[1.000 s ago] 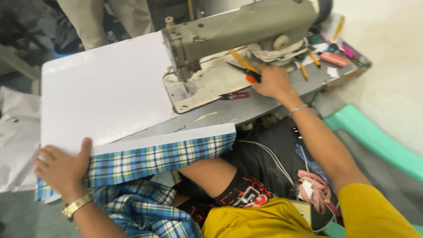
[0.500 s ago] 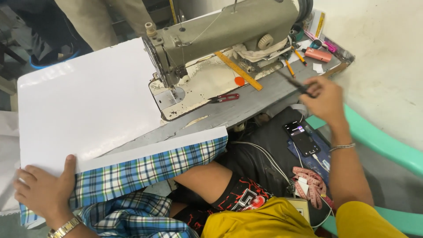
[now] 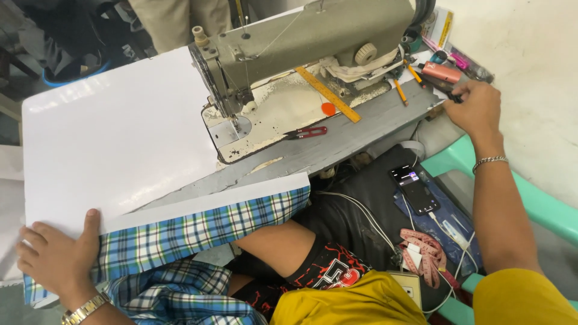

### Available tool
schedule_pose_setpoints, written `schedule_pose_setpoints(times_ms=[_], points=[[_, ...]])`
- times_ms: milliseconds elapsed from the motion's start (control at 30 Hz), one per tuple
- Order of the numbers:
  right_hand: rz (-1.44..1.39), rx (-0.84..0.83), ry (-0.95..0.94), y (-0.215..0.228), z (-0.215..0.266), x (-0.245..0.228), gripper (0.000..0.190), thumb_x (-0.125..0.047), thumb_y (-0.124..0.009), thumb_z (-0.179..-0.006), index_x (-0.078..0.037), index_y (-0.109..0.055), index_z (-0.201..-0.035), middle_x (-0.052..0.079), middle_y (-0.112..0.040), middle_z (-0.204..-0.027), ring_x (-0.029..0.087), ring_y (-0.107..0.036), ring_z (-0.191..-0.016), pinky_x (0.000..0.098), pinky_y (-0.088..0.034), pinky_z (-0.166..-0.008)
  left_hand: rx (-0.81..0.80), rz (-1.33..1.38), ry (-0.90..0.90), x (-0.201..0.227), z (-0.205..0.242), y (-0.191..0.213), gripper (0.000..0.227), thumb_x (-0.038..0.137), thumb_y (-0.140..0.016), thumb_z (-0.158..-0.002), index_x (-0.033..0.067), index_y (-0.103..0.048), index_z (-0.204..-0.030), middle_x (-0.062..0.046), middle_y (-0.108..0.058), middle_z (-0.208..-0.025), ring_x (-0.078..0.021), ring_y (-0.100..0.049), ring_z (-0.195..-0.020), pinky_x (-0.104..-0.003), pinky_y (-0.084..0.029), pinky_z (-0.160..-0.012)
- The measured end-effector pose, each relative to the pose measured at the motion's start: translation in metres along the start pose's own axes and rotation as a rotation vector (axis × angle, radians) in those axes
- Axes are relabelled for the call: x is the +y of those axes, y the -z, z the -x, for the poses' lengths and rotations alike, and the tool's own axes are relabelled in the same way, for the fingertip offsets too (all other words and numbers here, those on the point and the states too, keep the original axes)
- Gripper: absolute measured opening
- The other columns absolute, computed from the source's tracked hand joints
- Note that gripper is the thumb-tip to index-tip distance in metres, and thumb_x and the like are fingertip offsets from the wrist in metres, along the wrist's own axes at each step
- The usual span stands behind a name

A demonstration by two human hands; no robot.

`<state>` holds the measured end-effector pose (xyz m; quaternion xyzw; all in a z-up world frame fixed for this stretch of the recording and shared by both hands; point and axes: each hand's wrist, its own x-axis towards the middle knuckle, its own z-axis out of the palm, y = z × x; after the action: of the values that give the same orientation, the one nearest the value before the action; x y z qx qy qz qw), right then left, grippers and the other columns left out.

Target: Trimming excess fabric from a plaid garment component and aligning it with a white backing material on a sewing machine table.

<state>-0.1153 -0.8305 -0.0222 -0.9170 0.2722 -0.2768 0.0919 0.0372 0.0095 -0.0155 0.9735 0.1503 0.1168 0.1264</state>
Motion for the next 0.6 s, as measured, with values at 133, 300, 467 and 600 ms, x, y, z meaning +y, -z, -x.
schedule_pose_setpoints(times_ms=[133, 300, 467, 600], points=[[0.208, -0.137, 0.141, 0.002, -0.016, -0.015, 0.027, -0.024, -0.068, -0.086, -0.009, -0.08, -0.105, 0.008, -0.075, -0.094, 0.034, -0.07, -0.085, 0.0462, -0.056, -0.068, -0.014, -0.012, -0.004, 0.007, 0.002, 0.005, 0.125, 0.088, -0.026, -0.089, -0.014, -0.022, -0.161, -0.034, -0.019, -0.166, -0.0533, -0.015, -0.15, -0.063, -0.01, -0.117], [0.317, -0.13, 0.233, -0.006, -0.041, -0.011, 0.03, -0.038, -0.068, -0.103, -0.012, -0.082, -0.105, 0.008, -0.078, -0.091, 0.033, -0.072, -0.085, 0.0479, -0.058, -0.06, -0.029, -0.026, 0.025, 0.011, 0.003, 0.005, 0.123, 0.087, -0.026, -0.088, -0.0114, -0.019, -0.162, -0.032, -0.017, -0.167, -0.0511, -0.013, -0.151, -0.063, -0.01, -0.118], [0.371, -0.165, 0.097, -0.023, -0.081, -0.009, 0.082, -0.085, -0.06, -0.114, -0.005, -0.077, -0.111, 0.029, -0.078, -0.101, 0.055, -0.073, -0.089, 0.0572, -0.057, -0.061, -0.035, -0.092, -0.002, -0.008, -0.009, -0.013, 0.118, 0.084, -0.026, -0.09, -0.0109, -0.021, -0.161, -0.031, -0.02, -0.167, -0.0503, -0.016, -0.152, -0.058, -0.012, -0.119], [-0.353, -0.18, 0.174, -0.122, -0.131, 0.113, 0.042, -0.021, -0.092, -0.111, 0.005, -0.06, -0.103, 0.012, -0.075, -0.108, 0.017, -0.072, -0.108, 0.0279, -0.052, -0.074, 0.076, -0.042, -0.017, -0.005, -0.002, -0.007, 0.117, 0.083, -0.034, -0.092, -0.0131, -0.03, -0.158, -0.034, -0.03, -0.162, -0.0523, -0.026, -0.147, -0.061, -0.017, -0.115]])
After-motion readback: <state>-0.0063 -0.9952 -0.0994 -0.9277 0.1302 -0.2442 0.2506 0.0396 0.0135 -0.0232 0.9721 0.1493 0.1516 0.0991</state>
